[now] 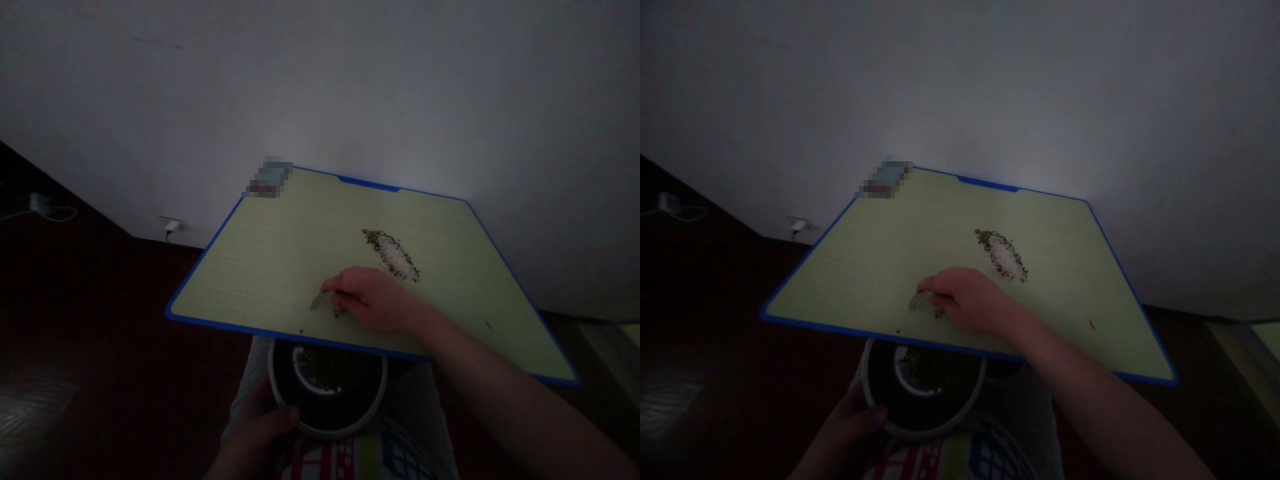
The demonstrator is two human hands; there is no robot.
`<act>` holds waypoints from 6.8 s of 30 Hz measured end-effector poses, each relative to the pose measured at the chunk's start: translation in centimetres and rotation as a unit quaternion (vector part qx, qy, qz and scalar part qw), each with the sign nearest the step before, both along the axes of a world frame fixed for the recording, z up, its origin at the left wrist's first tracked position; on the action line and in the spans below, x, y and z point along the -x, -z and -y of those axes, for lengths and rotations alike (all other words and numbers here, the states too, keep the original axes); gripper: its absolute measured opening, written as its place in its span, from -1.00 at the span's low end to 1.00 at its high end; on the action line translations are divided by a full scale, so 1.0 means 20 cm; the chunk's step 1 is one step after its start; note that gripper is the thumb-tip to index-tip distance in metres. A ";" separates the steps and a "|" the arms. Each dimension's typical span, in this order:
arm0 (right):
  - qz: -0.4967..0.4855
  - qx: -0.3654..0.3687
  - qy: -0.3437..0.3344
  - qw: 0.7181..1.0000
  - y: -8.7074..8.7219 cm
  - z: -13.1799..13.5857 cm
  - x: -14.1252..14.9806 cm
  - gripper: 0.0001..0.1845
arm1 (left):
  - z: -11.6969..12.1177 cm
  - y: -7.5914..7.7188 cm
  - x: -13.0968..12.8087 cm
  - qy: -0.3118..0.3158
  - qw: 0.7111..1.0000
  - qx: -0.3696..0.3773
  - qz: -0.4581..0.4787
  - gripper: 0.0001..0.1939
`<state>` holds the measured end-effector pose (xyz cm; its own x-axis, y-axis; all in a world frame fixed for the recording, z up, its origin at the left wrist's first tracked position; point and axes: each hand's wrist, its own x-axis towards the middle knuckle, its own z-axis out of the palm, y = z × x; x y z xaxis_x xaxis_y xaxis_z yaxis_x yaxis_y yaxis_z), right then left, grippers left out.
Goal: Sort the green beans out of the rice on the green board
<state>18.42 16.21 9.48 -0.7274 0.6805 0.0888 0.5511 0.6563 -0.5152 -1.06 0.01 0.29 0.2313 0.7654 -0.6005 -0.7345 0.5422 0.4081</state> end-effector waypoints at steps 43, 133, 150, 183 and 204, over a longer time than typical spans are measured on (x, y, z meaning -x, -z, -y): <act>-0.005 0.122 0.035 0.992 0.01 0.19 0.06 -0.67 | -0.02 -0.05 0.05 0.005 1.000 -0.024 -0.009 -0.31; -0.025 -0.042 0.284 0.958 0.08 0.15 -0.16 -0.71 | -0.02 0.01 0.02 0.015 1.000 0.006 -0.013 -0.11; 0.006 -0.024 0.283 0.959 0.07 0.10 -0.13 -0.68 | -0.02 -0.01 0.01 0.024 0.999 -0.011 -0.033 -0.03; -0.003 0.012 0.244 0.970 0.05 0.09 -0.15 -0.71 | -0.02 -0.01 0.02 0.021 1.000 0.000 -0.005 -0.07; 0.000 0.007 0.208 0.978 0.03 0.11 -0.15 -0.72 | -0.02 -0.02 0.02 0.018 0.999 0.019 -0.021 0.01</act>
